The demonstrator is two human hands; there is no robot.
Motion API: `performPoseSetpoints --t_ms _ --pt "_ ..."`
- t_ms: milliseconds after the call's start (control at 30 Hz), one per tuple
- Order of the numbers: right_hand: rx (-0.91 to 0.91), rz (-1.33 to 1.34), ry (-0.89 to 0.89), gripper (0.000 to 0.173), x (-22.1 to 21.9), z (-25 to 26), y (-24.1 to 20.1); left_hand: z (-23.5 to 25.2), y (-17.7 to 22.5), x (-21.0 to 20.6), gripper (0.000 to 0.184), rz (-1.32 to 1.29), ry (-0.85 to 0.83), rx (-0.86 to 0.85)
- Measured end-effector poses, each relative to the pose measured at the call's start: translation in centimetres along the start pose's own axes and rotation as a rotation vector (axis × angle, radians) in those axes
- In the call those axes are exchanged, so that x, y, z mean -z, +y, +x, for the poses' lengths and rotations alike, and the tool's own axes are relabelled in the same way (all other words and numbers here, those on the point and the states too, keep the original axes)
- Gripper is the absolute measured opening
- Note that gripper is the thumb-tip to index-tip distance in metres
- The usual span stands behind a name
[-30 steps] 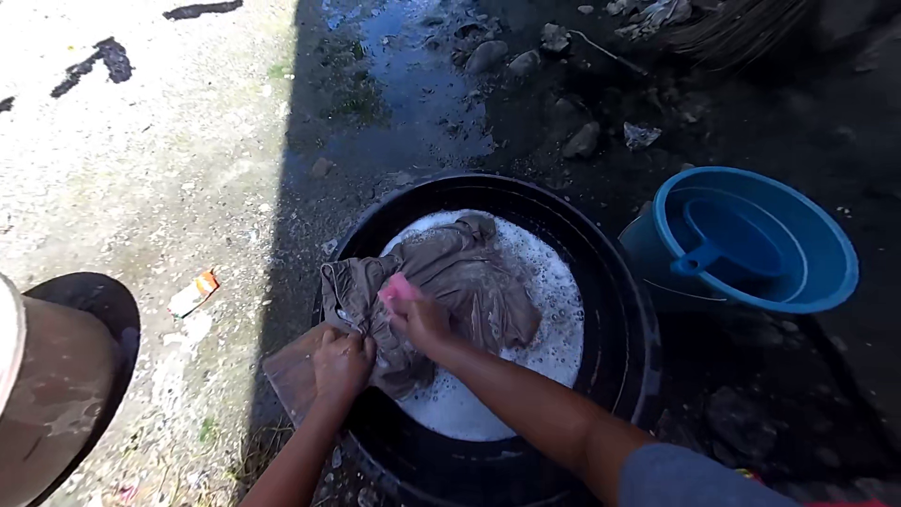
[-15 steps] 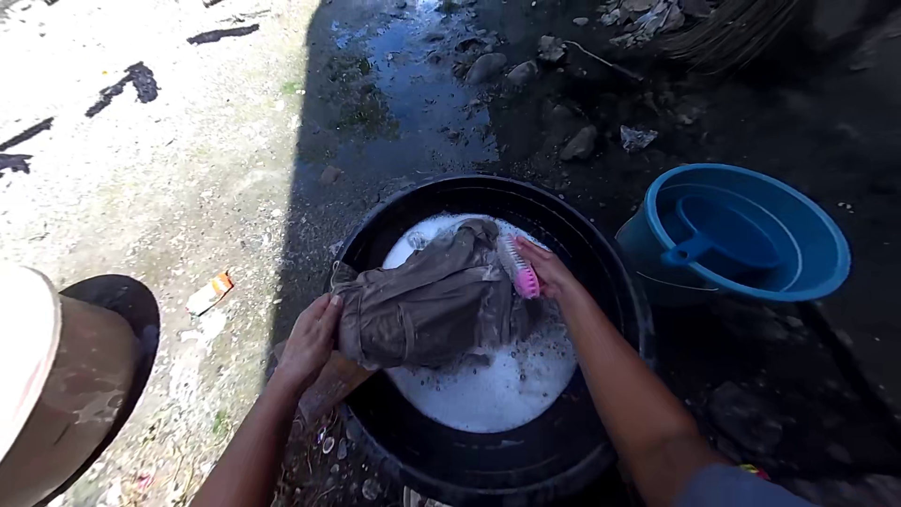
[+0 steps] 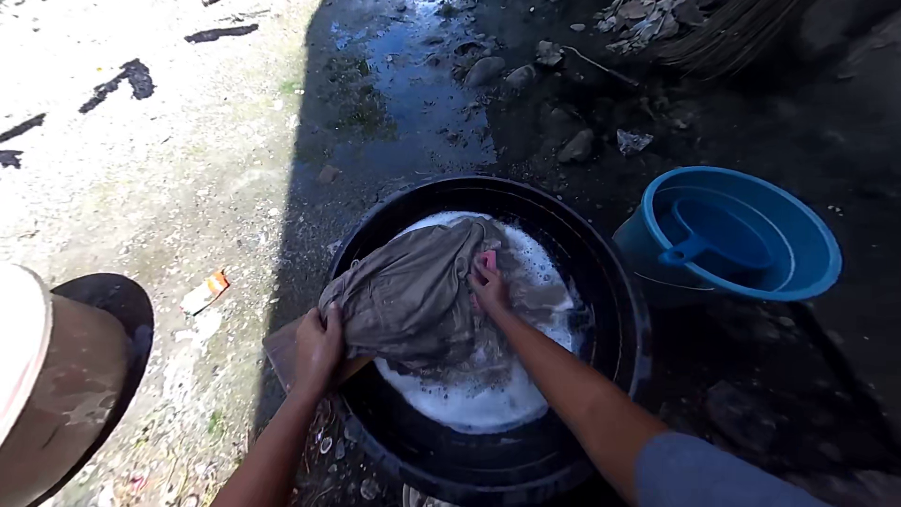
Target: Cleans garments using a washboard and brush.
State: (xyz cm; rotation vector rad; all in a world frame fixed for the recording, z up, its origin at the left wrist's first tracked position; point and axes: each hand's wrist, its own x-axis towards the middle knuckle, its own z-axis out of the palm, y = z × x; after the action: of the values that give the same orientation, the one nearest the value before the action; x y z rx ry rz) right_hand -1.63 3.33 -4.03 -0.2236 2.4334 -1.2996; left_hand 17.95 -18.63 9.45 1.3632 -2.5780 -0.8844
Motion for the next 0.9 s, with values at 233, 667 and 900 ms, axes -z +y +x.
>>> performPoseSetpoints --t_ms 233,667,900 --pt "-0.067 -0.34 0.346 0.04 5.4 0.1 7.3 -1.2 0.4 -0.5 0.074 0.566 -0.266 -0.07" --pt "0.183 -0.358 -0.464 0.037 -2.6 -1.2 -9.4 -1.2 0.8 -1.1 0.049 0.669 -0.305 -0.067" --pt "0.179 -0.301 -0.504 0.04 -4.5 -4.9 -10.9 -1.2 0.0 -1.9 0.049 0.66 -0.233 -0.133"
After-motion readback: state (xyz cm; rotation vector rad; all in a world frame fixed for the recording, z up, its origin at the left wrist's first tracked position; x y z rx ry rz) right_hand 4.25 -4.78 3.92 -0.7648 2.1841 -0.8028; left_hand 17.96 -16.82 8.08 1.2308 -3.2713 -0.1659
